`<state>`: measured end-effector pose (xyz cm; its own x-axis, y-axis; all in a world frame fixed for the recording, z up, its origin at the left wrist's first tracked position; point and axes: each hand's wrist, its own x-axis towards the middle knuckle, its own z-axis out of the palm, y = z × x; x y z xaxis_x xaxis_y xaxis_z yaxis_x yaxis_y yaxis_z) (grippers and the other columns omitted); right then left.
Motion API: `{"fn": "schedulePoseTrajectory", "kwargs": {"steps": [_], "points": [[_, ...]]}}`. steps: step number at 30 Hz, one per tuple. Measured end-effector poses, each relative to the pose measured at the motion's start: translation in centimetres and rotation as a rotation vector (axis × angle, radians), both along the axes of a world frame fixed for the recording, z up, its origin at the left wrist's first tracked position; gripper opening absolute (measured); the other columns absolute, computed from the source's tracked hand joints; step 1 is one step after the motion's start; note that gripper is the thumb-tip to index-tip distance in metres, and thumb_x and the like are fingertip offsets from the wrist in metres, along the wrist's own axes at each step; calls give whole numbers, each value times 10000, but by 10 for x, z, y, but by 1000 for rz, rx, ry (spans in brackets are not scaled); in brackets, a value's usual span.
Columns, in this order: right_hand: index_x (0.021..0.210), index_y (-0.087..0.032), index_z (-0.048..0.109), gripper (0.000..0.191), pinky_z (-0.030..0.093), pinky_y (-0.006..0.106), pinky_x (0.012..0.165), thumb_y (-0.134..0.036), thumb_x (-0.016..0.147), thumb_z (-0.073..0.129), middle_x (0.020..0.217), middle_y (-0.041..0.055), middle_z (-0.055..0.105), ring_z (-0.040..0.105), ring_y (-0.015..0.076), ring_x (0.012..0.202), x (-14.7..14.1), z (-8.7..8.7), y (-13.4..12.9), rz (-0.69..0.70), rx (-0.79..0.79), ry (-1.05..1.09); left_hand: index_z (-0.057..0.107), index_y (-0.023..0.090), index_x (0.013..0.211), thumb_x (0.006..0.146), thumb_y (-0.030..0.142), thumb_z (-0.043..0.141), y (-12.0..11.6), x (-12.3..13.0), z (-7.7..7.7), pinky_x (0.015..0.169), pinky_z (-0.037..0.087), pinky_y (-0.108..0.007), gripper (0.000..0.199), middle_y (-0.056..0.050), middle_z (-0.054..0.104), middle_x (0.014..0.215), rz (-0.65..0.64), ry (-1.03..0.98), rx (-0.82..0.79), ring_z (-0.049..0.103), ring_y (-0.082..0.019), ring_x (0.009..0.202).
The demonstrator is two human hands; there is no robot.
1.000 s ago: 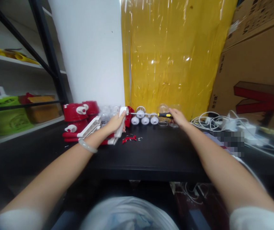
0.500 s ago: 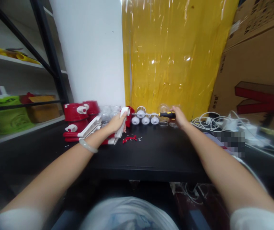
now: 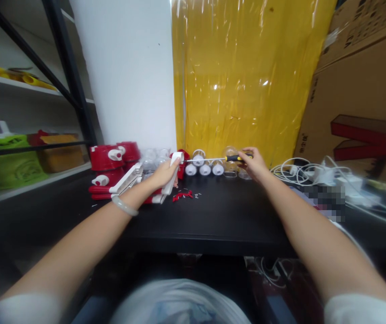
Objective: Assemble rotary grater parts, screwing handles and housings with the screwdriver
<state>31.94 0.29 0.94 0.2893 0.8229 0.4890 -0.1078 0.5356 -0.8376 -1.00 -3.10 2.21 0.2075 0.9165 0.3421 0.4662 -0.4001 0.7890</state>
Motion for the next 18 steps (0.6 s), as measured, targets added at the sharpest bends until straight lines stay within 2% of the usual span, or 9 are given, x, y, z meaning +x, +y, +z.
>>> {"fn": "schedulePoseTrajectory", "kwargs": {"steps": [4, 6, 9, 12, 14, 18], "points": [[839, -231, 504, 515, 517, 207, 489, -433, 509, 845, 788, -44, 542, 559, 82, 603, 0, 5, -3, -13, 15, -2, 539, 167, 970, 904, 684, 336, 0, 1, 0, 463, 489, -303, 559, -16, 582, 497, 1, 1, 0, 626, -220, 449], [790, -218, 506, 468, 492, 211, 451, -503, 566, 801, 710, -43, 532, 532, 81, 538, 2, 6, -3, -35, 11, -45, 539, 171, 984, 905, 680, 339, 1, 1, 0, 469, 489, -300, 553, -12, 580, 494, 12, -20, -6, 625, -218, 447], [755, -208, 529, 474, 365, 206, 339, -677, 723, 597, 530, -40, 468, 444, 90, 398, 5, 5, -2, -72, -16, -164, 538, 178, 999, 902, 688, 337, 3, 0, 0, 476, 494, -295, 556, -5, 574, 488, 20, -37, -12, 624, -211, 449], [732, -200, 545, 520, 280, 211, 308, -718, 766, 511, 433, -48, 396, 379, 94, 336, 7, 3, -1, -112, -19, -297, 544, 180, 997, 899, 696, 328, 3, 0, 0, 490, 503, -296, 568, -5, 574, 486, 30, -23, -17, 631, -210, 462], [740, -206, 532, 466, 325, 216, 332, -665, 723, 607, 458, -57, 417, 379, 84, 347, 6, 3, -1, -102, 2, -299, 542, 180, 991, 904, 690, 320, 3, -1, 0, 488, 504, -301, 563, -7, 577, 490, 32, -18, -11, 634, -216, 465], [829, -243, 486, 394, 448, 229, 437, -462, 622, 740, 614, -72, 513, 451, 76, 434, 0, 5, -4, -11, -37, -68, 522, 184, 983, 912, 671, 330, 3, -1, 0, 464, 494, -303, 529, -8, 580, 501, 19, -36, -4, 631, -223, 457]]}}
